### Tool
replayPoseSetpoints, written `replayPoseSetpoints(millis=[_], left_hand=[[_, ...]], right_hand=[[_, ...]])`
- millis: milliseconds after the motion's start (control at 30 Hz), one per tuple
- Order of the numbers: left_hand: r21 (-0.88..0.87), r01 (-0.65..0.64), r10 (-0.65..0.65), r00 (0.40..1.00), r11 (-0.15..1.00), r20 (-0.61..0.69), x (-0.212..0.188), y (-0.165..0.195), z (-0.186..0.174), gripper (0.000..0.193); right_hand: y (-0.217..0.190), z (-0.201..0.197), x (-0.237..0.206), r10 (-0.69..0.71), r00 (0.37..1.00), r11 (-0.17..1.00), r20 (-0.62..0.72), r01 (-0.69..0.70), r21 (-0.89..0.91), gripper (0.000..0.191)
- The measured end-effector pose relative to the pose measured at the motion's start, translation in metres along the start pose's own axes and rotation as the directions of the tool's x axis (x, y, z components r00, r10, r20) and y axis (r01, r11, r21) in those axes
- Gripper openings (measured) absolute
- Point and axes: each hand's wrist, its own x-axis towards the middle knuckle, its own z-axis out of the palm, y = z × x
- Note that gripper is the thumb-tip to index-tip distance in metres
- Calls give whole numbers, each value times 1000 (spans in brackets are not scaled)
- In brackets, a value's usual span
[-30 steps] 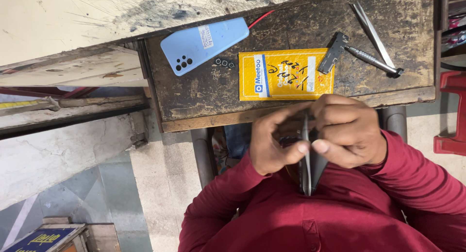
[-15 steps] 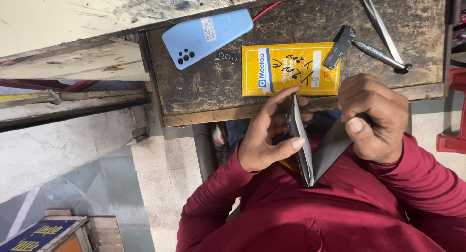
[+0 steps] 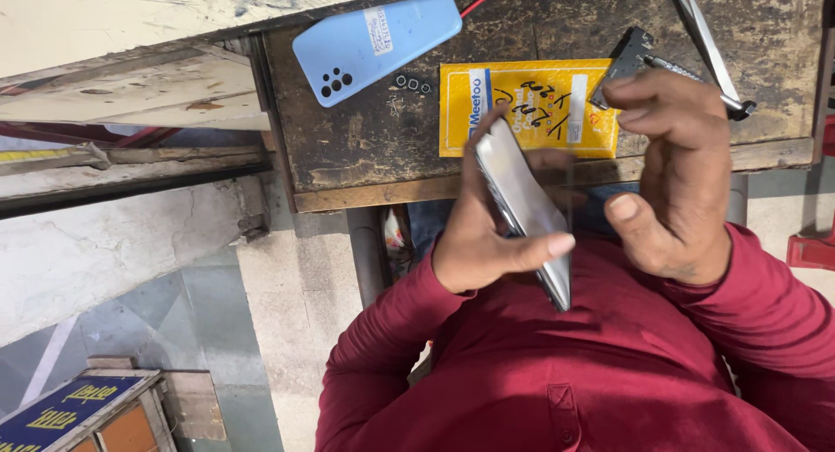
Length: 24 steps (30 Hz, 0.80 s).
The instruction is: The person disassembles a smartphone by removing screws and prying off the back cover. They then detach internal components, including the battery and camera module, using a screwdriver and tweezers. The person handles the motherboard and other parts, placing them on the workbench.
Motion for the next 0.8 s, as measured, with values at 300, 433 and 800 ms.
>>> replayPoseSetpoints(millis=[300, 433, 800], left_hand=[[-101, -203, 177, 960, 974, -218, 21, 21, -3, 120], [-104, -235, 203, 946, 966, -252, 25, 18, 3, 115], [14, -226, 219, 924, 974, -312, 25, 17, 7, 113]], right_hand=[[-14, -28, -25, 93, 943, 979, 321, -29, -201, 46], [-14, -24, -24, -5, 960, 959, 279, 83, -270, 42], [-20, -24, -19, -30, 954, 914, 297, 147, -378, 37]])
